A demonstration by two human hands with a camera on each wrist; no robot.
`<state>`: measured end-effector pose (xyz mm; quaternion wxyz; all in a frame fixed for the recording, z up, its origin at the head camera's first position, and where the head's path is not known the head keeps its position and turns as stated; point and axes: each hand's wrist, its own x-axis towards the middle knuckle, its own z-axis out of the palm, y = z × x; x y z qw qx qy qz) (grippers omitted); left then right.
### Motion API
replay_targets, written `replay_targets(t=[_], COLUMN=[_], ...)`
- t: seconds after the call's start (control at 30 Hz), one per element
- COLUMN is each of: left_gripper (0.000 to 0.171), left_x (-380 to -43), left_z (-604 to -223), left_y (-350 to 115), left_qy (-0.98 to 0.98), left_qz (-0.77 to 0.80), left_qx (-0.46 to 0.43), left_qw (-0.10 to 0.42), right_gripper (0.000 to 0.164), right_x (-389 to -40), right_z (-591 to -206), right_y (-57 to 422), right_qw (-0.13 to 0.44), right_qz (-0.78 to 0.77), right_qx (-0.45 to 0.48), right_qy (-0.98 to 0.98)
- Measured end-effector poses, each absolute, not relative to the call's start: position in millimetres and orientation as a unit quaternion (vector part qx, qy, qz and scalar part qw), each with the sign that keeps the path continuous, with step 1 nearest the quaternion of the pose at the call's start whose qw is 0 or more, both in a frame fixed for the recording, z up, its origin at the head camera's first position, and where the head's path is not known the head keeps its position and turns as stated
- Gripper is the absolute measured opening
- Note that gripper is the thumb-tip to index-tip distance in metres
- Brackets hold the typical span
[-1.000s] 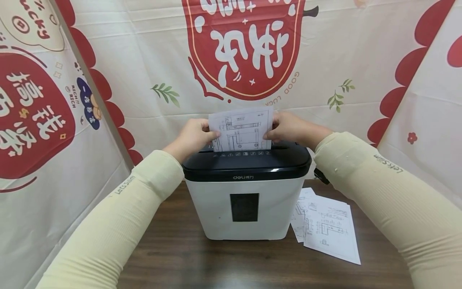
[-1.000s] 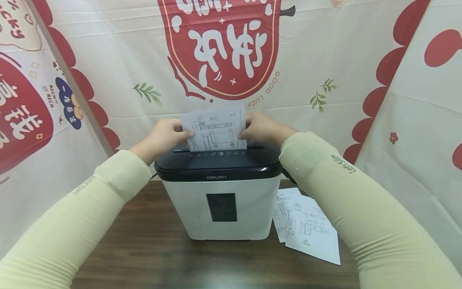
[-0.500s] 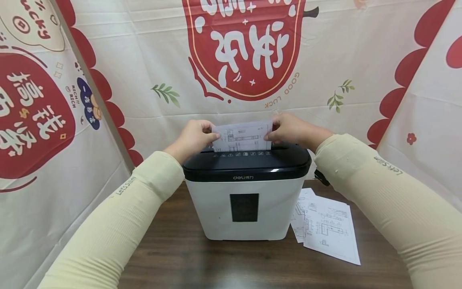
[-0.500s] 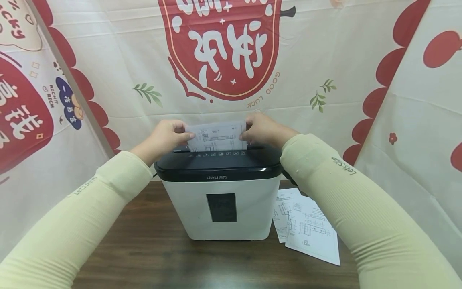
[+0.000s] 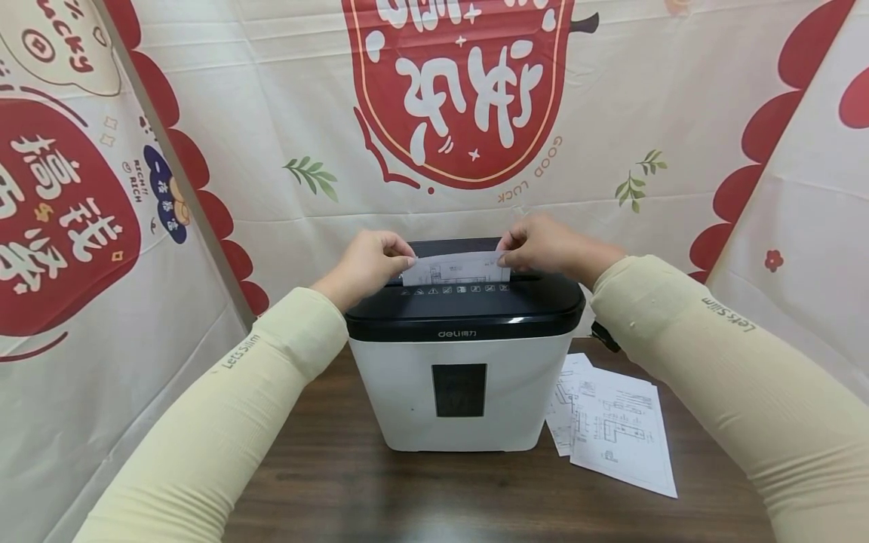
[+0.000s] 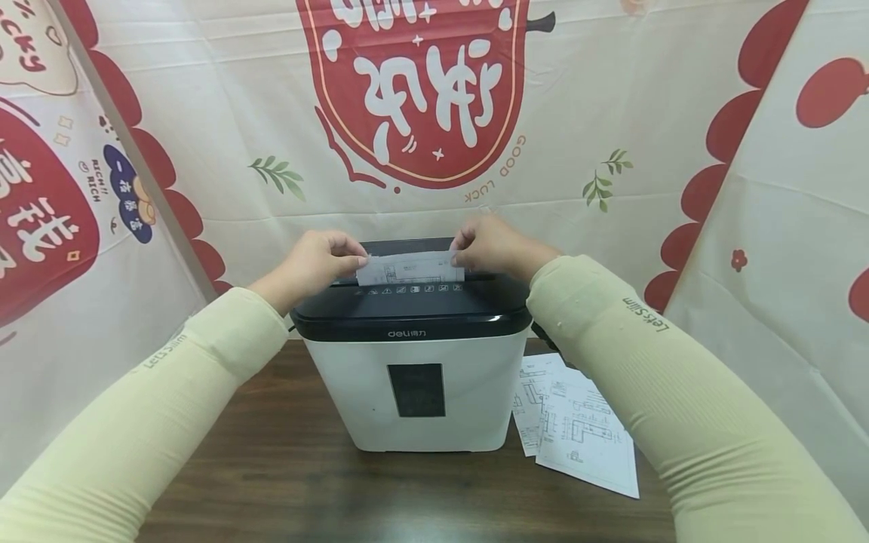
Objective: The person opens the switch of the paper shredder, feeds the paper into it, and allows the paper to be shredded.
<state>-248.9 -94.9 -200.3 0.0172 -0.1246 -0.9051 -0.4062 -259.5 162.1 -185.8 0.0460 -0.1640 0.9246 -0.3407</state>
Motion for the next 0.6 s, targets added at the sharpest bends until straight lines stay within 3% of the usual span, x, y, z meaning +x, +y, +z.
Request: replay_targets(t=[0.6], left_gripper=[0.015], left_x=[-246.1], left_z=[-202.9], left_y=[-93.2], left_qy=[-0.901], left_qz=[-0.414], left_qx=[-0.128], left_qw=[0.012], right_gripper=[0.015], right_x=[-257.8], right_z=[-190.3], right_y=[163.3], right_qw=[0.054], right_qz=[-0.353], right_qx=[-0.148], right_qy=[0.923])
